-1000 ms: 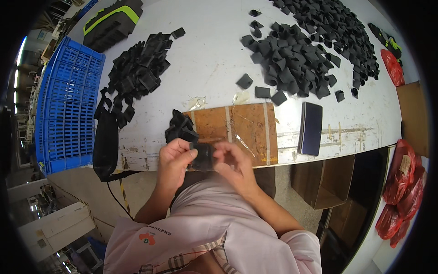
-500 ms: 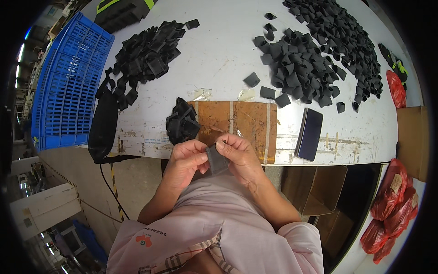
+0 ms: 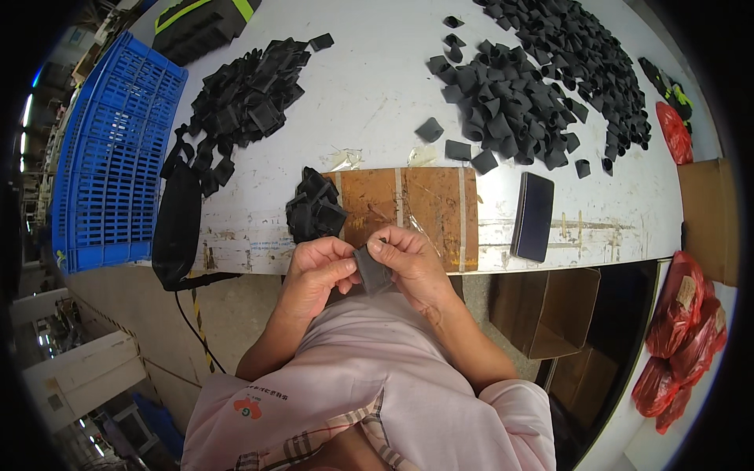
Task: The person is deburring small black rectangular parts by rubbing them against a fixed abrasive block on a workbench.
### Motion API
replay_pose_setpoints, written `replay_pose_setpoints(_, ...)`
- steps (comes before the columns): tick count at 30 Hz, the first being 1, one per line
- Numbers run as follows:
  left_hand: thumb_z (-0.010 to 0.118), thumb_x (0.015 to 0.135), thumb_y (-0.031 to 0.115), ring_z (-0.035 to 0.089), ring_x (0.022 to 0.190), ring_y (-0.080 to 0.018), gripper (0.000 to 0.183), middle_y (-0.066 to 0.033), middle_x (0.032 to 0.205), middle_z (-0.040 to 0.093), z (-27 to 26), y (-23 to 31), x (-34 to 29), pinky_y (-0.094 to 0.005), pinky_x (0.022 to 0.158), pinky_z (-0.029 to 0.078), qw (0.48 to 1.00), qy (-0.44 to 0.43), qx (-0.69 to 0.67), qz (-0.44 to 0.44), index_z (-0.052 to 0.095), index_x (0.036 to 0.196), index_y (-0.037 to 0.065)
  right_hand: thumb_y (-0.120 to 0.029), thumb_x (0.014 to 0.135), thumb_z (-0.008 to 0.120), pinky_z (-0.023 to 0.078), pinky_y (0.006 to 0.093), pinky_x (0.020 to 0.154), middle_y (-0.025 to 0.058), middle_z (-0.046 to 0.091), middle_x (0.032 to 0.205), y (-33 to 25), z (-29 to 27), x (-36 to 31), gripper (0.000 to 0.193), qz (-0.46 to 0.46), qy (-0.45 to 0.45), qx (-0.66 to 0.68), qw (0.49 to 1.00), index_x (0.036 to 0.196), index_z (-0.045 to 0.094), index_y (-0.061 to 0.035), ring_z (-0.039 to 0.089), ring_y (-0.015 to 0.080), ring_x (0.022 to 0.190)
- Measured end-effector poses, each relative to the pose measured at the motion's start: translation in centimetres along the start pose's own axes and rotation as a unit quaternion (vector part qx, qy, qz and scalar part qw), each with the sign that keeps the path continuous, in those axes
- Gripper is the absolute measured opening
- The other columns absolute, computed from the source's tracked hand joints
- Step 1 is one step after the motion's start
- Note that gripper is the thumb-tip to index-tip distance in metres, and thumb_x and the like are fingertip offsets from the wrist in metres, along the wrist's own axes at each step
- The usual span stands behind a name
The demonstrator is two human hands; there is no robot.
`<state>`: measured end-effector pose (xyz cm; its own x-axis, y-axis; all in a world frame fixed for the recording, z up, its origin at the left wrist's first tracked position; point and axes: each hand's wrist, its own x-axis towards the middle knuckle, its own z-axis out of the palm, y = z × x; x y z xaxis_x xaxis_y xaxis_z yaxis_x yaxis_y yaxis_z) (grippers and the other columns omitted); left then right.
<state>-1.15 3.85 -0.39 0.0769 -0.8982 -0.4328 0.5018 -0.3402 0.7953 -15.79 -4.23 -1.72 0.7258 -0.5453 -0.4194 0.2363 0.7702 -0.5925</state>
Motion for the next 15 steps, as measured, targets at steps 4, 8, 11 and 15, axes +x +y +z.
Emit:
replay_pose_setpoints(4, 0.057, 0.078, 0.005, 0.057, 0.060, -0.0108, 0.010, -0.0079, 0.072, 0.060, -0.07, 0.33, -0.33, -0.0194, 0.047, 0.041, 0.999, -0.001, -0.042, -0.014, 0.056, 0.084, -0.002, -0.014, 0.084, 0.057, 0.042, 0.0206, 0.062, 0.0008, 0.058, 0.074, 0.26, 0.08, -0.08, 0.011, -0.014, 0.022, -0.003, 1.000, 0.082, 0.058, -0.0030, 0.053, 0.0071, 0.066)
replay_pose_setpoints(8, 0.058, 0.077, 0.007, 0.056, 0.059, -0.0101, 0.009, -0.0064, 0.070, 0.059, 0.03, 0.26, -0.34, -0.0198, 0.047, 0.039, 1.000, -0.004, -0.012, -0.007, 0.057, 0.082, -0.001, -0.014, 0.084, 0.057, 0.044, 0.0212, 0.061, 0.0015, 0.059, 0.074, 0.15, 0.40, -0.38, 0.011, -0.014, 0.020, 0.006, 1.000, 0.082, 0.057, -0.0033, 0.054, 0.0079, 0.065)
replay_pose_setpoints(11, 0.060, 0.076, 0.009, 0.055, 0.058, -0.0095, 0.010, -0.0050, 0.068, 0.059, 0.08, 0.18, -0.28, -0.0200, 0.047, 0.037, 1.000, -0.002, 0.004, -0.009, 0.058, 0.080, 0.001, -0.014, 0.084, 0.057, 0.044, 0.0215, 0.060, 0.0017, 0.059, 0.074, 0.53, 0.26, -0.47, 0.011, -0.016, 0.022, 0.001, 1.000, 0.082, 0.057, -0.0035, 0.054, 0.0081, 0.064)
replay_pose_setpoints(15, 0.058, 0.078, 0.005, 0.056, 0.058, -0.0096, 0.009, -0.0065, 0.069, 0.059, -0.07, 0.11, -0.52, -0.0188, 0.045, 0.040, 1.000, -0.011, -0.020, -0.010, 0.057, 0.083, -0.002, -0.014, 0.084, 0.057, 0.044, 0.0211, 0.059, 0.0015, 0.059, 0.073, 0.63, 0.40, -0.58, 0.010, -0.023, 0.028, -0.008, 0.999, 0.082, 0.057, -0.0037, 0.054, 0.0079, 0.064)
